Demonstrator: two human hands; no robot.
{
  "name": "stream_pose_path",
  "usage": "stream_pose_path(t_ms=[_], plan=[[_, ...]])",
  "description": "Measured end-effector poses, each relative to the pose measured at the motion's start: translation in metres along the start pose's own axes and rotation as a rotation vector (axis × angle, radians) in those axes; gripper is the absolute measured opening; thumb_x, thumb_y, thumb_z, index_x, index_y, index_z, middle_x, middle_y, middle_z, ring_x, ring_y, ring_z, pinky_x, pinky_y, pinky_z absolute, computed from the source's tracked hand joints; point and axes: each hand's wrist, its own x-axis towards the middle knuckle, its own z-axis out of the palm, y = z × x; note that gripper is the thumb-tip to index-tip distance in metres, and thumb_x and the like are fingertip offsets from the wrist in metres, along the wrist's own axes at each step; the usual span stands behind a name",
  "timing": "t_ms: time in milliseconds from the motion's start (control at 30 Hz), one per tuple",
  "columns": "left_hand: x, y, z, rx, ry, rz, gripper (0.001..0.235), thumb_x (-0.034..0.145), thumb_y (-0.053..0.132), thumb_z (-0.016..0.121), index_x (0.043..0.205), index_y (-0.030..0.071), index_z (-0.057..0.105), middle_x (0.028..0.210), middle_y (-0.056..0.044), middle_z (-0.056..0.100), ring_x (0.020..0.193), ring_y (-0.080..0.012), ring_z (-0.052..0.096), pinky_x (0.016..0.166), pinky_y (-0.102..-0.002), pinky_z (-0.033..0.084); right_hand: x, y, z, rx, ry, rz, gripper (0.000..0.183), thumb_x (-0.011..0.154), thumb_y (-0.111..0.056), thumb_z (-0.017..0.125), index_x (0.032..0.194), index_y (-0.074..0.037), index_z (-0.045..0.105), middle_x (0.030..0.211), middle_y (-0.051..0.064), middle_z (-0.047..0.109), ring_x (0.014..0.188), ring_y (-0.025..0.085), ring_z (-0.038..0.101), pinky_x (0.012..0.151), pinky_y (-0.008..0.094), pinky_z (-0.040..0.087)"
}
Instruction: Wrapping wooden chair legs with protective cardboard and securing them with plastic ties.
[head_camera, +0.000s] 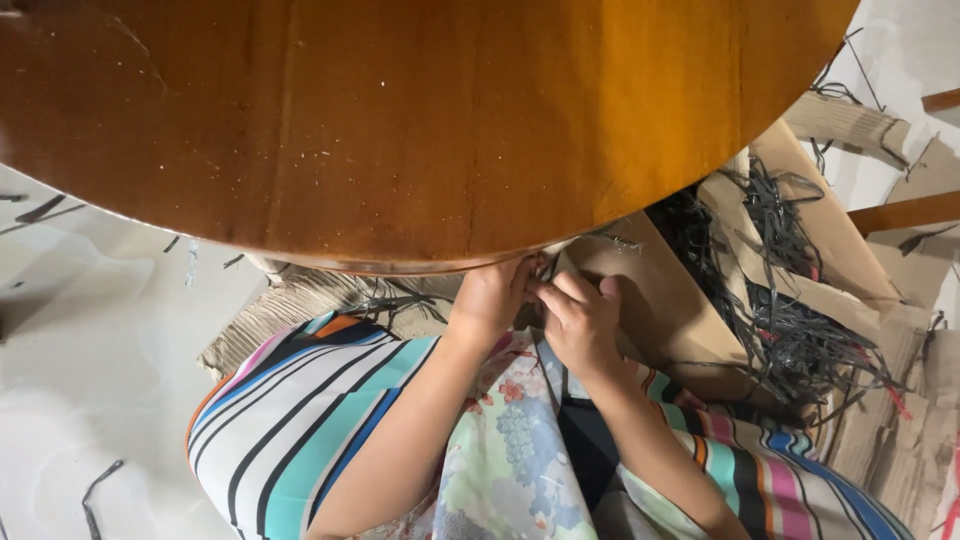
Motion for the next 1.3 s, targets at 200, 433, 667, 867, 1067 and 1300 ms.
stream_pose_path(t_ms=[200, 433, 667, 867, 1067, 1300], plan=[[-0.006, 0.001, 0.01, 0.02, -0.173, -0.175, 0.02, 0.098, 0.032, 0.059, 0.096, 0.016, 0.071, 0.062, -0.013, 0.069, 0.062, -0.0383, 0.073, 0.05, -0.052, 0.059, -0.011, 0.003, 0.01, -0.075, -0.047, 0.075, 0.022, 0.081, -0.014, 0.065, 0.094, -0.031, 0.069, 0.08, -0.009, 0.056, 0.066, 0.017, 0.06, 0.079, 0.037, 0.035], [-0.006, 0.021, -0.031, 0.041, -0.346, -0.217, 0.02, 0.098, 0.027, 0.06, 0.112, 0.013, 0.062, 0.09, -0.016, 0.072, 0.073, -0.0413, 0.074, 0.059, -0.051, 0.062, -0.029, 0.0, 0.016, -0.061, -0.271, 0.313, 0.022, 0.086, -0.02, 0.07, 0.1, -0.036, 0.074, 0.086, -0.009, 0.061, 0.076, 0.02, 0.067, 0.099, 0.049, 0.032], [-0.01, 0.033, -0.055, 0.085, -0.264, -0.081, 0.027, 0.095, 0.019, 0.059, 0.121, 0.012, 0.062, 0.11, -0.007, 0.063, 0.087, -0.0362, 0.075, 0.075, -0.046, 0.06, -0.016, -0.008, 0.003, -0.059, -0.313, 0.331, 0.013, 0.086, -0.019, 0.072, 0.095, -0.028, 0.074, 0.084, -0.007, 0.064, 0.075, 0.02, 0.071, 0.105, 0.049, 0.031], [-0.05, 0.012, 0.004, -0.351, -0.425, -0.541, 0.035, 0.101, 0.025, 0.05, 0.125, 0.004, 0.064, 0.102, -0.023, 0.07, 0.093, -0.0441, 0.072, 0.075, -0.054, 0.059, -0.026, 0.008, 0.011, 0.07, -0.335, 0.331, 0.015, 0.086, -0.019, 0.071, 0.094, -0.032, 0.073, 0.082, -0.012, 0.066, 0.083, 0.014, 0.072, 0.1, 0.044, 0.033], [-0.031, 0.05, 0.007, -1.525, -0.201, -1.244, 0.027, 0.106, 0.016, 0.045, 0.121, 0.005, 0.063, 0.072, 0.006, 0.044, 0.057, -0.0057, 0.04, 0.056, -0.018, 0.039, -0.035, 0.015, 0.022, 0.175, -0.265, 0.381, 0.012, 0.089, -0.021, 0.074, 0.094, -0.031, 0.073, 0.087, -0.013, 0.072, 0.09, 0.007, 0.071, 0.105, 0.036, 0.024], [-0.053, 0.031, 0.048, -1.953, -0.131, -1.201, 0.032, 0.111, 0.032, 0.036, 0.118, 0.014, 0.062, 0.088, -0.007, 0.062, 0.077, -0.0238, 0.067, 0.07, -0.034, 0.058, -0.018, 0.006, 0.011, 0.885, -0.24, 0.876, 0.009, 0.087, 0.006, 0.071, 0.093, 0.011, 0.075, 0.049, 0.006, 0.053, 0.032, 0.016, 0.054, 0.035, 0.031, 0.053]])
